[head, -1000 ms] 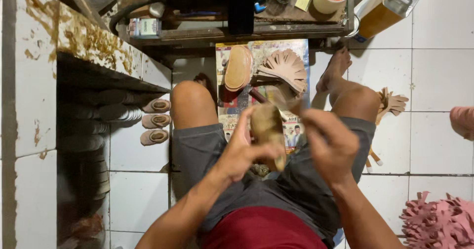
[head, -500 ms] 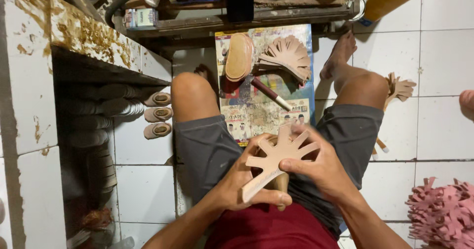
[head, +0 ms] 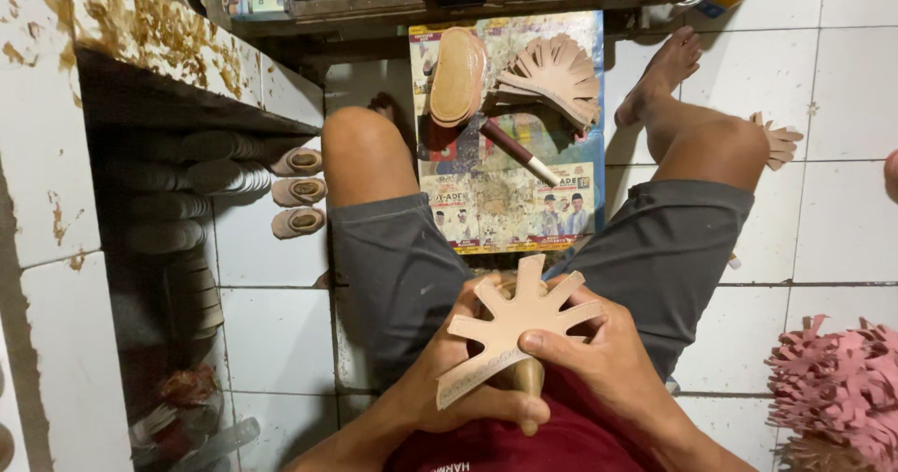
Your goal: The person sits on the workshop floor assembling a sandal on a wooden shoe last. They fit a leather upper with straps over the last, press the straps into place, and use a handheld sanding/rasp tool to smooth and shape the edges of the assembled sandal, working on one sandal at a time.
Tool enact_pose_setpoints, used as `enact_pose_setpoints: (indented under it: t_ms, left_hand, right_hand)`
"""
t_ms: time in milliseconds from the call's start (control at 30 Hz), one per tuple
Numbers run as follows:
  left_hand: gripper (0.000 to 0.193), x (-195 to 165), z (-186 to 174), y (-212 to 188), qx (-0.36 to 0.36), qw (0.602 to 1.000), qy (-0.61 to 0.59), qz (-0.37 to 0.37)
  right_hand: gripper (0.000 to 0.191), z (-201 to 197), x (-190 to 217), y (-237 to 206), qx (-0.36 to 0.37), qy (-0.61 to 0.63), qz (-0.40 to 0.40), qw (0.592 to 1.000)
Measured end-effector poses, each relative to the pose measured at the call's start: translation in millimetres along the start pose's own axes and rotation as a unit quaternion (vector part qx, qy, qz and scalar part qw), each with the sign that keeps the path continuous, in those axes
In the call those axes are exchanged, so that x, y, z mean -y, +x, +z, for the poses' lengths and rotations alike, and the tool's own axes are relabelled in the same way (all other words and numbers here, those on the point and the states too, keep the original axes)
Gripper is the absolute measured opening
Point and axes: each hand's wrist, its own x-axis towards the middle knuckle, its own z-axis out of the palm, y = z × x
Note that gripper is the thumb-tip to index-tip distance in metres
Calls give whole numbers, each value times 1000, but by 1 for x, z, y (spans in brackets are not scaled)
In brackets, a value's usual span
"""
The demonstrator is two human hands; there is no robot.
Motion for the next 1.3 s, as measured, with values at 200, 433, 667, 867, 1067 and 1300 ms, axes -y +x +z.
enact_pose_setpoints:
  t_ms: [200,433,667,867,1067,1300]
  left_hand:
    - [81,-6,5,-14,12,986,146,75]
    - [99,-9,19,-38,-33,977,-142,-153]
    - [93,-22,1,-37,56,993,98,23]
    - [89,-34,0,-40,29,946,-211,-246]
    - [65,-1,12,-37,-22,964,-184,-189]
    - [73,4,6,-45,-8,975,-131,-181]
  right_hand:
    - [37,0,-10,-9,12,-43,17,999]
    - [40,3,-25,-25,28,-38,34,998]
    - [42,0,-39,-28,45,-32,58,997]
    - [42,-1,-42,-29,50,-21,38,998]
    - [46,-3,-41,-26,58,-27,57,996]
    - [49,-6,-42,-27,81,-15,84,993]
